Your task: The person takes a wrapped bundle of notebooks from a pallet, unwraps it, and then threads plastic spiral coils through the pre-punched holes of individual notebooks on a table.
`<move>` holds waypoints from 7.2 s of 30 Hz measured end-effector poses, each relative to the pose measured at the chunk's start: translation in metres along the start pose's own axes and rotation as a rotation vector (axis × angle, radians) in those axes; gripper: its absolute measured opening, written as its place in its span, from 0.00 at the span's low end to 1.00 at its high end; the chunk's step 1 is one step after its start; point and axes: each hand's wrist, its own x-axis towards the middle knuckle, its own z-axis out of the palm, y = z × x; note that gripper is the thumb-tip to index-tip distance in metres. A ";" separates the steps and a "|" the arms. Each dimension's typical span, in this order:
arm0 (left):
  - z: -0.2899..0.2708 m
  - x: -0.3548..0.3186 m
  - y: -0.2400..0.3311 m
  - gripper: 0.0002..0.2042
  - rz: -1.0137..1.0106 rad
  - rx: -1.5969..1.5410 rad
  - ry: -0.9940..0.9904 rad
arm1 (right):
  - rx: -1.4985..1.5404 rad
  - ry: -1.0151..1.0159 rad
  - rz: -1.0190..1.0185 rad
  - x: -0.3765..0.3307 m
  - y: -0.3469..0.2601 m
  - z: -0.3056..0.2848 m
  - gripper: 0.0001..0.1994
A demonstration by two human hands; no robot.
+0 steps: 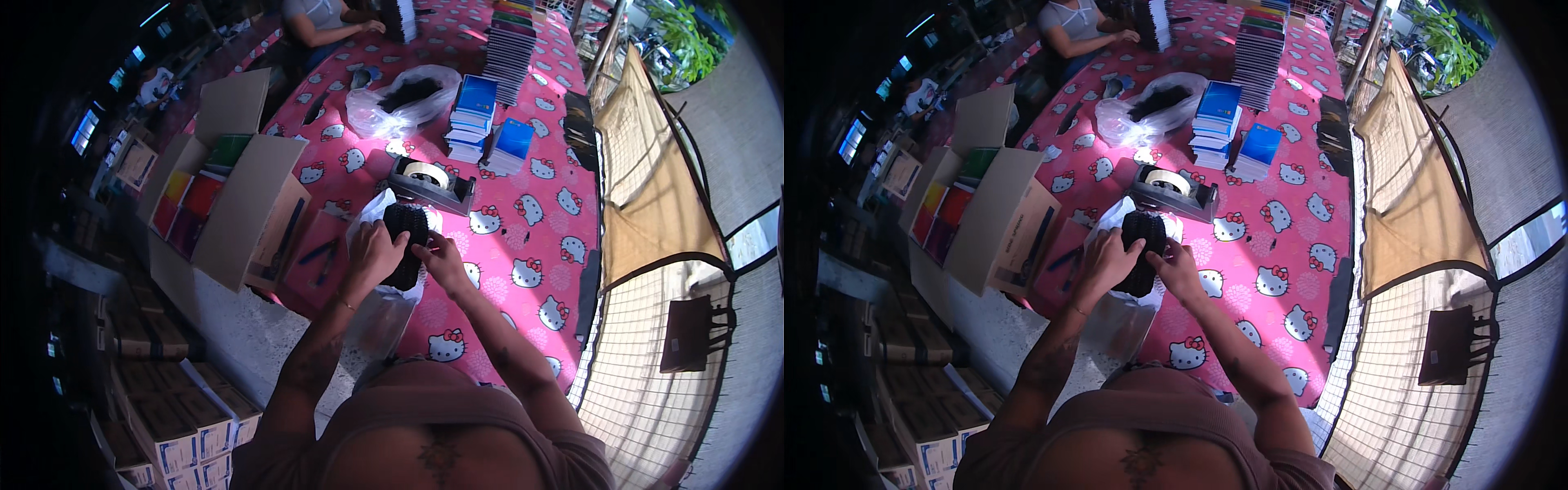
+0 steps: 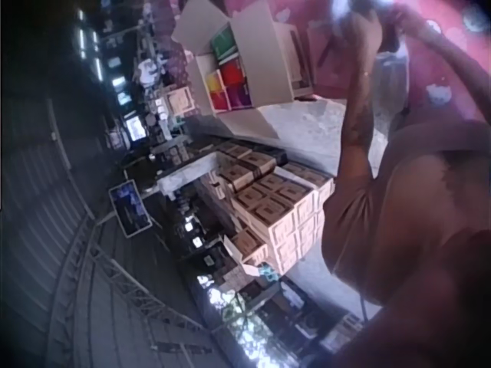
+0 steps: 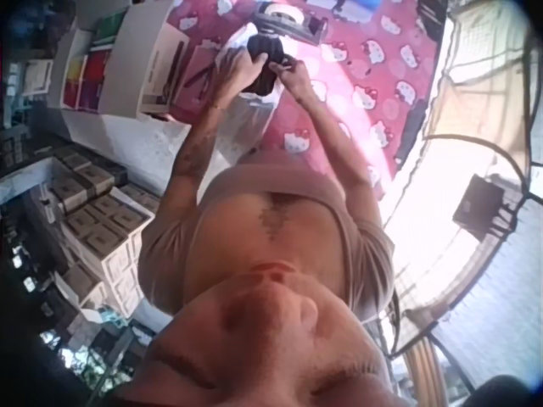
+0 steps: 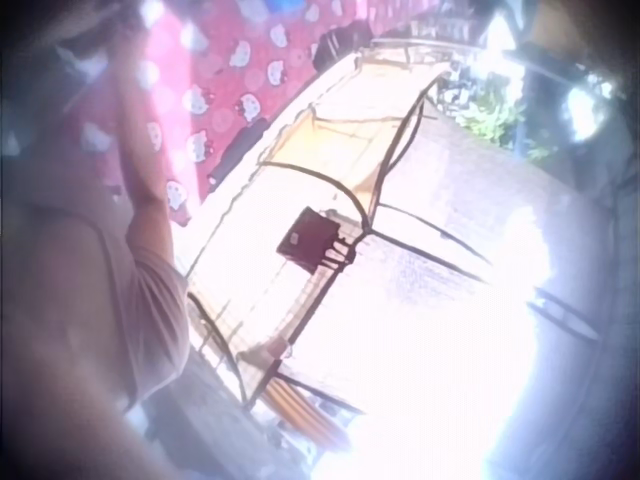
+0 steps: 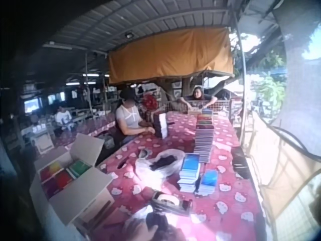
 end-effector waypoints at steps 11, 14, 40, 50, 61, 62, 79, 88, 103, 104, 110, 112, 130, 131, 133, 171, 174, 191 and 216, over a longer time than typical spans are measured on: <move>0.023 0.022 -0.040 0.28 -0.139 -0.546 -0.161 | 0.234 0.082 -0.125 0.039 0.032 0.033 0.45; 0.041 0.035 -0.075 0.26 -0.140 -0.905 -0.052 | 0.447 -0.089 -0.098 0.046 0.014 0.033 0.45; 0.022 0.056 -0.001 0.47 -0.359 -0.232 -0.067 | 0.196 0.187 -0.004 0.058 0.007 0.039 0.39; 0.014 0.052 -0.030 0.40 -0.159 -0.851 -0.029 | 0.246 0.139 0.148 0.049 -0.005 0.051 0.43; 0.005 0.052 -0.033 0.21 -0.159 -1.106 -0.305 | 0.190 0.181 0.143 0.035 -0.010 0.041 0.37; 0.006 0.053 -0.028 0.22 -0.153 -1.131 -0.296 | 0.256 0.143 0.136 0.036 -0.012 0.037 0.38; -0.010 0.033 -0.018 0.26 -0.082 -1.546 -0.512 | 0.723 -0.120 -0.189 -0.016 -0.082 0.023 0.43; -0.069 0.031 0.019 0.17 0.018 -1.567 -0.444 | 0.638 -0.090 -0.285 0.005 -0.116 0.017 0.46; -0.017 -0.040 0.074 0.15 0.137 -1.514 -0.795 | 0.734 0.135 -0.094 -0.126 -0.088 -0.039 0.38; 0.000 -0.048 0.079 0.16 0.139 -1.501 -0.791 | 0.741 0.151 -0.076 -0.135 -0.073 -0.045 0.37; 0.096 -0.073 0.098 0.17 0.135 -1.315 -0.965 | 0.863 0.252 -0.004 -0.167 0.024 -0.072 0.34; 0.123 -0.081 0.095 0.18 0.084 -1.240 -0.997 | 0.889 0.254 0.032 -0.177 0.044 -0.074 0.33; 0.182 -0.121 0.121 0.31 0.423 -0.575 -0.697 | 0.655 0.753 0.075 -0.212 0.112 -0.076 0.36; 0.185 -0.121 0.134 0.30 0.404 -0.569 -0.782 | 0.769 0.792 0.089 -0.218 0.112 -0.082 0.38; 0.203 -0.127 0.138 0.29 0.406 -0.694 -0.771 | 0.733 0.832 0.083 -0.226 0.110 -0.089 0.37; 0.086 -0.114 0.017 0.22 0.786 0.060 -0.564 | -0.059 1.035 0.318 -0.251 0.144 -0.110 0.53; 0.084 -0.115 0.013 0.22 0.789 0.045 -0.578 | -0.372 1.144 0.217 -0.256 0.113 -0.102 0.47; 0.082 -0.130 0.011 0.21 0.742 0.025 -0.519 | -1.122 0.062 -0.199 -0.156 0.094 -0.069 0.13; -0.013 -0.172 0.040 0.17 0.654 -0.438 -0.143 | -1.019 0.487 -0.667 -0.232 -0.005 -0.130 0.16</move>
